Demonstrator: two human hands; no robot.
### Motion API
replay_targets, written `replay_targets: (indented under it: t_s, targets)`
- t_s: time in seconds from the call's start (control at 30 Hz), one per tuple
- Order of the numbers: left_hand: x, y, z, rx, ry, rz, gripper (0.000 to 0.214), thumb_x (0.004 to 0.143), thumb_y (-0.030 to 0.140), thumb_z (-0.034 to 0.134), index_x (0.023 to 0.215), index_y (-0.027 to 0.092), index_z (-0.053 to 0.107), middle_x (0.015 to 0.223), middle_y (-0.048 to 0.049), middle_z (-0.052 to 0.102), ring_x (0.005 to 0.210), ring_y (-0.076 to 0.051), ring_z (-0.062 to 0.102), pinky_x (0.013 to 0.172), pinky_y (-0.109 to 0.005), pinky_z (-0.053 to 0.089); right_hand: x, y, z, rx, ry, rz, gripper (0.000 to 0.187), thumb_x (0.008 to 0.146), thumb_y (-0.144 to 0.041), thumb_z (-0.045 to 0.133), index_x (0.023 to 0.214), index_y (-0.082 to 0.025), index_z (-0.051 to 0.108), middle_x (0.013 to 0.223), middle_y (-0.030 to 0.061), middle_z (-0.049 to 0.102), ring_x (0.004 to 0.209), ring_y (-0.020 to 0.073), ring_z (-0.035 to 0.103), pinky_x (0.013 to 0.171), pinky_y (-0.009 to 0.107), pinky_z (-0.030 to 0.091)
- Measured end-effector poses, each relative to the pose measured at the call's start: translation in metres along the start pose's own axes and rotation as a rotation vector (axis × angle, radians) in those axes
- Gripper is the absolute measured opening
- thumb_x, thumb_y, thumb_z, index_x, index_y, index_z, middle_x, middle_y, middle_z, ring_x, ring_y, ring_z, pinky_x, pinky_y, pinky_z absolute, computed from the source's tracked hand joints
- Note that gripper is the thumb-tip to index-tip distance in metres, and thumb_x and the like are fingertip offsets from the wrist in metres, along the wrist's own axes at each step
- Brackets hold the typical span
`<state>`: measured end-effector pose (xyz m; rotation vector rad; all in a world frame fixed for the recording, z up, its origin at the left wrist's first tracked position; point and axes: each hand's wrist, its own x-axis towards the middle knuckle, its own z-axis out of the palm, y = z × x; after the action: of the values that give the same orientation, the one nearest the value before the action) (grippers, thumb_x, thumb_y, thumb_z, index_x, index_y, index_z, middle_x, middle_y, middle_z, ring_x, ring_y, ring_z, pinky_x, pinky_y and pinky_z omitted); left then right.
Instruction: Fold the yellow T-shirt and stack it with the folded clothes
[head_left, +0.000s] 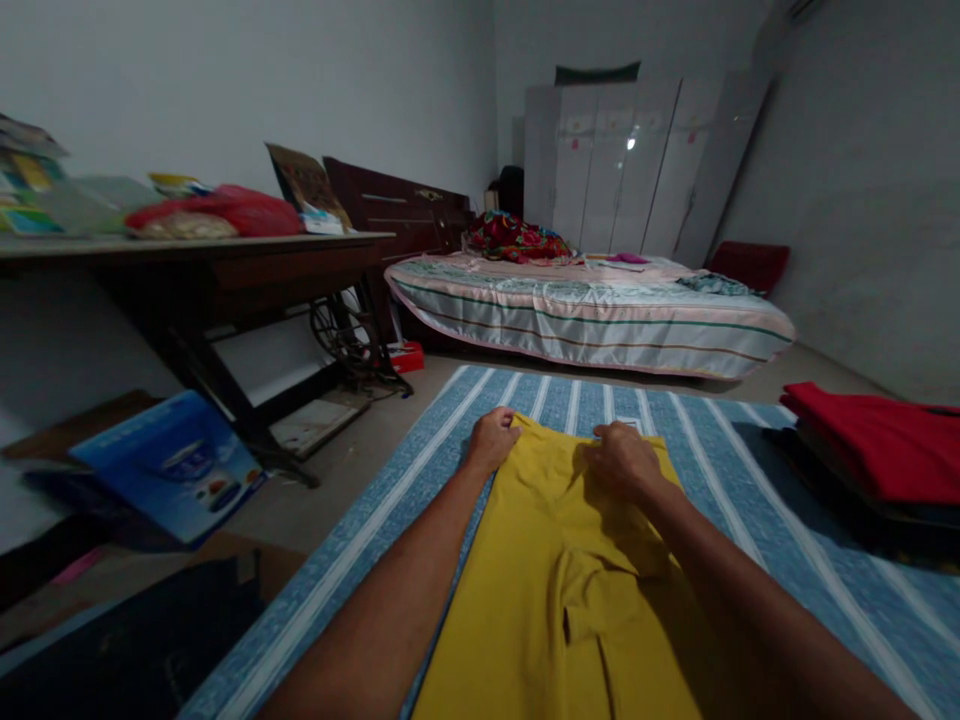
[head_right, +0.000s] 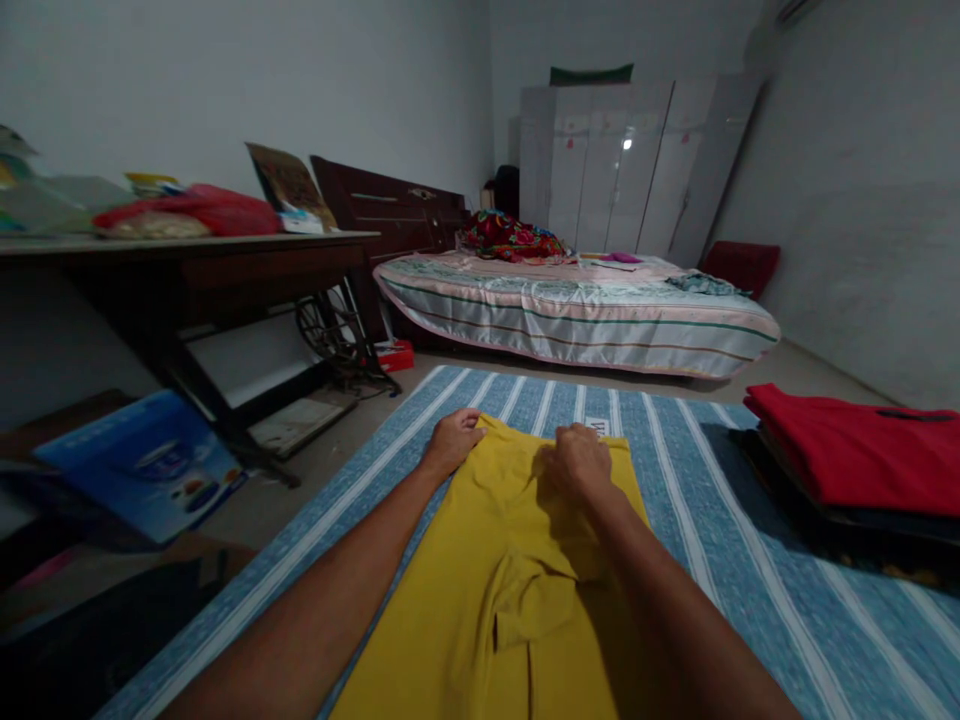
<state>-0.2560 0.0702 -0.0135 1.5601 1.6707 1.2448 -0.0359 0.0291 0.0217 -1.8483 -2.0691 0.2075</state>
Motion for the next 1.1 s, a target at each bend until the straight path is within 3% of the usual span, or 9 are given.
replay_targets:
  t_s: [0.17,0.37,0.57,0.67,0.73,0.9,1.1]
  targets:
    - [0.000,-0.003,0.004,-0.058,-0.030,-0.007,0.043,0.070,0.008,0.057,0.113,0.013,0.061,0.103,-0.0081,0.071,0.089,-0.016,0.067,0.076,-0.022,0.051,-0.003,0.009,0.000,-0.099,-0.064,0.090,0.035,0.083,-0.044,0.053,0.090,-0.014,0.069,0.107,0.0194,0.062,0.105,0.0341,0.054,0.081,0.042,0.042]
    - [0.009,0.000,0.003,-0.069,-0.066,-0.025,0.048,0.068,0.011,0.059,0.116,0.014,0.062,0.087,-0.0040,0.072,0.076,-0.016,0.066,0.068,-0.022,0.050,-0.018,0.050,-0.005,-0.068,-0.046,0.175,0.050,0.088,-0.055,0.037,0.081,-0.016,0.068,0.093,0.0171,0.064,0.092,0.0331,0.059,0.071,0.040,0.043]
    - [0.031,0.016,0.006,-0.026,-0.108,-0.063,0.037,0.060,0.011,0.064,0.097,0.012,0.070,0.072,-0.0003,0.067,0.063,-0.013,0.061,0.058,-0.020,0.045,-0.028,0.063,0.006,0.071,0.098,0.100,0.024,0.080,-0.037,0.052,0.076,-0.018,0.066,0.094,0.0139,0.063,0.097,0.0303,0.055,0.079,0.039,0.040]
    - [0.034,0.018,0.011,0.003,-0.091,-0.090,0.039,0.058,0.010,0.063,0.096,0.013,0.070,0.070,0.0008,0.066,0.061,-0.012,0.059,0.057,-0.020,0.043,-0.032,0.059,0.009,0.172,0.181,0.079,0.017,0.078,-0.030,0.051,0.075,-0.019,0.064,0.087,0.0102,0.064,0.090,0.0260,0.057,0.079,0.036,0.040]
    - [0.033,0.017,0.012,0.021,-0.090,-0.108,0.039,0.056,0.009,0.063,0.093,0.013,0.071,0.069,0.0006,0.066,0.061,-0.013,0.058,0.057,-0.020,0.043,-0.035,0.055,0.007,0.322,0.237,0.076,0.019,0.080,-0.032,0.049,0.077,-0.020,0.063,0.079,0.0066,0.063,0.078,0.0220,0.058,0.071,0.033,0.042]
    - [0.030,0.020,0.006,0.035,-0.139,-0.114,0.042,0.055,0.007,0.061,0.095,0.014,0.071,0.065,0.0018,0.064,0.059,-0.012,0.056,0.056,-0.021,0.041,-0.041,0.041,-0.018,1.181,0.307,0.145,0.026,0.067,-0.043,0.067,0.067,-0.020,0.056,0.058,-0.0029,0.053,0.050,0.0113,0.045,0.048,0.023,0.035]
    - [0.030,0.024,-0.004,0.006,-0.258,-0.106,0.040,0.055,0.009,0.062,0.093,0.013,0.072,0.058,0.0028,0.060,0.052,-0.010,0.051,0.052,-0.021,0.038,-0.045,0.030,-0.050,1.513,0.073,0.175,0.033,0.058,-0.040,0.078,0.071,-0.019,0.056,0.056,-0.0059,0.051,0.045,0.0073,0.042,0.043,0.019,0.032]
